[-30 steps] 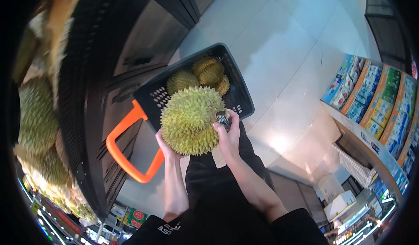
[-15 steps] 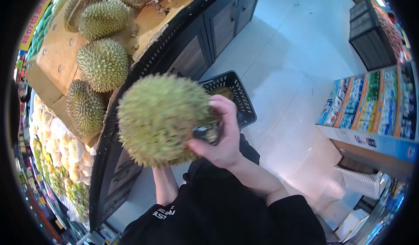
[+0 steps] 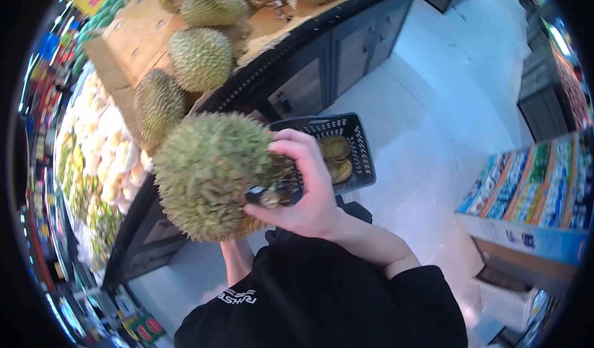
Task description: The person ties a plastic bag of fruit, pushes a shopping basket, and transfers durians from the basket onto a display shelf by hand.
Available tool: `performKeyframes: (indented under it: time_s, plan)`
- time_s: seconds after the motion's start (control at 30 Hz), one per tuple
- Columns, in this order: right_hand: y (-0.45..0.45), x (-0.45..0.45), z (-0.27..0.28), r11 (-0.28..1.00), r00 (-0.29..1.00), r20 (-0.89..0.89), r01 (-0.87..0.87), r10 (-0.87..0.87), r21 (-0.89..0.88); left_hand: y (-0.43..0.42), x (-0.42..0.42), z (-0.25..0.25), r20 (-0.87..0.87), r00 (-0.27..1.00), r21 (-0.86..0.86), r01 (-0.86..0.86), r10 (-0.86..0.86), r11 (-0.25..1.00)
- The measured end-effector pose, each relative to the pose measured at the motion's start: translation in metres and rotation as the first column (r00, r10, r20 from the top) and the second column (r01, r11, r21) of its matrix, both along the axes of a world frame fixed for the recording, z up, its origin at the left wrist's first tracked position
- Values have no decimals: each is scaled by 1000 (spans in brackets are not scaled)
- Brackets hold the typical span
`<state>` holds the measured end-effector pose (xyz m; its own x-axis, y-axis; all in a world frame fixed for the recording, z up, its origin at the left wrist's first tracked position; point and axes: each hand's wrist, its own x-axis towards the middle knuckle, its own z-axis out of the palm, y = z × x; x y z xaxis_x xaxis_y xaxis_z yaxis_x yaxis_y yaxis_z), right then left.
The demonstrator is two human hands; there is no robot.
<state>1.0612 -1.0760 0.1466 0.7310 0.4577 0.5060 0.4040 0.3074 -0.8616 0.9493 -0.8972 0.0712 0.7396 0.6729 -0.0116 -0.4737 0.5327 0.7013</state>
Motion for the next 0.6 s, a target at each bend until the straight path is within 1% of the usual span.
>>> performKeyframes:
  time_s: [0.07, 0.13, 0.2, 0.27, 0.3, 0.33, 0.37, 0.4, 0.43, 0.47, 0.53, 0.57, 0.6]
  plan:
    - [-6, 4, -6, 980, 982, -125, -121, 141, 158, -10, -11, 6, 25, 997, 32, -76, 75, 997]
    - [-16, 12, -14, 958, 954, -176, -211, 245, 192, -18, -18, 13, 50, 987, 85, -157, 153, 984]
    - [-20, 15, -37, 980, 959, -240, -115, 151, 160, -27, -23, 19, 80, 969, 162, -243, 233, 956]
    - [-26, 14, -46, 975, 899, -408, -82, 162, 206, -36, -23, 27, 81, 948, 307, -317, 308, 897]
    - [-27, 14, -45, 982, 898, -411, -91, 154, 168, -41, -23, 33, 66, 933, 405, -350, 354, 845]
    - [-28, 14, -43, 986, 898, -414, -101, 146, 129, -44, -23, 39, 28, 917, 506, -355, 397, 786]
    - [-26, 11, -39, 957, 821, -523, -93, 230, 274, -47, -24, 46, -5, 895, 600, -355, 447, 717]
    - [-26, 10, -36, 911, 725, -611, -57, 319, 408, -51, -25, 54, -65, 875, 670, -318, 479, 671]
    - [-27, 12, -47, 907, 755, -573, -68, 319, 415, -56, -25, 61, -125, 851, 731, -269, 510, 627]
    - [-30, 12, -51, 909, 752, -574, -79, 324, 410, -59, -24, 63, -179, 822, 786, -212, 541, 581]
    - [-36, 11, -59, 902, 647, -661, -100, 380, 421, -62, -23, 57, -208, 809, 785, -197, 550, 587]
    - [-39, 11, -69, 895, 663, -636, -123, 395, 429, -63, -22, 54, -242, 803, 776, -177, 545, 605]
    - [-41, 10, -75, 897, 654, -643, -129, 398, 423, -64, -23, 50, -278, 795, 766, -155, 539, 624]
